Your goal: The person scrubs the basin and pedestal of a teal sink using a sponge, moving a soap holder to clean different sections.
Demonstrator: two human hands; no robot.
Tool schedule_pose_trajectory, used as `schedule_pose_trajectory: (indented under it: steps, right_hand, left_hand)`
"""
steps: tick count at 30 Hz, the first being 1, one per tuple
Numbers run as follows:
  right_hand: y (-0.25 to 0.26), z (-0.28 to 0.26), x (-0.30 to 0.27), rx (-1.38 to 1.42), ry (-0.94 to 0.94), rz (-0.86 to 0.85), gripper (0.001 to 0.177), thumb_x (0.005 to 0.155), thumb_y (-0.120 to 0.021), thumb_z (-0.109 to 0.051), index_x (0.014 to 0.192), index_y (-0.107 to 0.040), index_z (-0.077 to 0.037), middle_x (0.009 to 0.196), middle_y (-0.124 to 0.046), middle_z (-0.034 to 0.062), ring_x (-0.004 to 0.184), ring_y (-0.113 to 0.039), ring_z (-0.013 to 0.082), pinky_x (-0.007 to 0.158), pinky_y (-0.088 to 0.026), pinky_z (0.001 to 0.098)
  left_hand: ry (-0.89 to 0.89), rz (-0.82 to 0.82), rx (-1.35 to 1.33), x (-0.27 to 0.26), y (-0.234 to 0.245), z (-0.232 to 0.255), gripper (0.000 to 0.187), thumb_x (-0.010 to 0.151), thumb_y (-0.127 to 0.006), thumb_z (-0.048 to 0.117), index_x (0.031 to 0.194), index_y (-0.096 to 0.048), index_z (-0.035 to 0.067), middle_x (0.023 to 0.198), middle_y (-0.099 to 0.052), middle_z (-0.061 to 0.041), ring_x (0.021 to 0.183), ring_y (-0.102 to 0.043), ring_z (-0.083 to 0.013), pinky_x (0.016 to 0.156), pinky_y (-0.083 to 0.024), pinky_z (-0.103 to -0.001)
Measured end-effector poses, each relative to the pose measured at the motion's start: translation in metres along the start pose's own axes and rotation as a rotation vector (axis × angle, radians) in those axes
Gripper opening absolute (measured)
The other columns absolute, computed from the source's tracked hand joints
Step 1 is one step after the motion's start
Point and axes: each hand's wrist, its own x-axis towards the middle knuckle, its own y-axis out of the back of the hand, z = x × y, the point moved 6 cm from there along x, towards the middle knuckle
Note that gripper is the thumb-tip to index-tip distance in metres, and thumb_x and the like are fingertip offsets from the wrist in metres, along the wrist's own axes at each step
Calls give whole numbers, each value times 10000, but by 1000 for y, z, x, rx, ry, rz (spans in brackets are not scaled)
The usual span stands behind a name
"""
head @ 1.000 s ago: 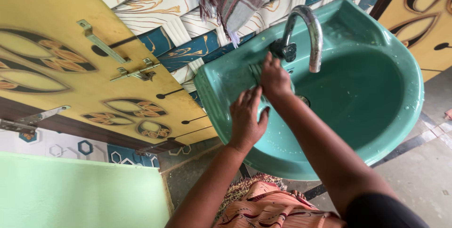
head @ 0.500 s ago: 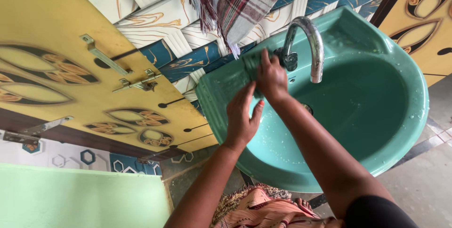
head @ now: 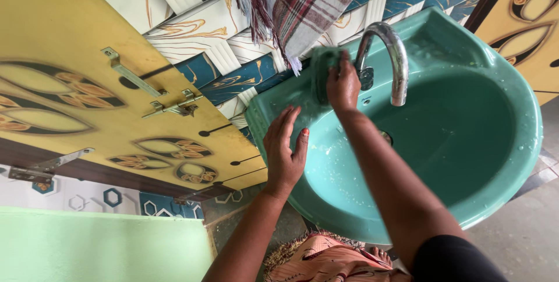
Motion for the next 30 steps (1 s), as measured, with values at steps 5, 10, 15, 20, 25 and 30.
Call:
schedule_pose_trajectory:
  steps: [5, 10, 15, 20, 25, 30]
  right_hand:
    - [-3, 12, 8, -27, 8, -77, 473, 963, -691, -171, 1423, -587, -130, 1052, -723, 203, 959, -691, 431, 810, -558, 504]
    - [-62, -20, -52, -202, 74, -507, 508, 879, -692, -232, 1352, -575, -85, 1003, -710, 232, 902, -676, 468, 790, -528, 559]
    - [-43, -64, -90, -298, 124, -678, 523, 924, -653, -234, 1423, -520, -154, 1130, -691, 251, 948, -703, 451, 797, -574, 522]
    - [13, -50, -33, -489, 11, -603, 549, 909, -635, -219, 1430, -490, -122, 1178, -663, 249, 951, -699, 450, 750, -578, 521]
    - [-24, -71, -75, -324, 250, -808, 487, 986, -600, -239, 1457, -519, -145, 1073, -691, 280, 962, -686, 469, 836, -558, 542]
    - [8, -66, -54, -286, 223, -695, 466, 976, -565, -212, 1437, -534, -159, 1096, -710, 227, 954, -694, 452, 827, -551, 544]
  left_hand:
    - [-17, 8, -10, -2, -8, 5, 414, 1034, -615, 205, 1411, -586, 37, 1409, -625, -196, 1329, -588, -389, 1117, -439, -488]
    - [-34, 47, -21, -1, -6, -1, 405, 1041, -626, 206, 1408, -591, 38, 1409, -620, -197, 1308, -598, -385, 1113, -463, -481]
    - [-43, 75, 3, -8, 4, -5, 397, 1029, -646, 184, 1392, -594, 33, 1391, -619, -194, 1286, -605, -380, 1097, -477, -473]
    - [-14, 73, 33, -20, 11, -13, 390, 1023, -652, 165, 1389, -599, 40, 1385, -639, -180, 1291, -612, -374, 1097, -481, -469]
    - [15, 114, 60, -21, 0, -27, 406, 1012, -669, 195, 1380, -602, 37, 1378, -629, -199, 1294, -587, -387, 1107, -464, -473]
    - [91, 131, 141, -25, 2, -44, 370, 1023, -658, 215, 1365, -626, 77, 1368, -648, -156, 1301, -581, -387, 1121, -450, -484]
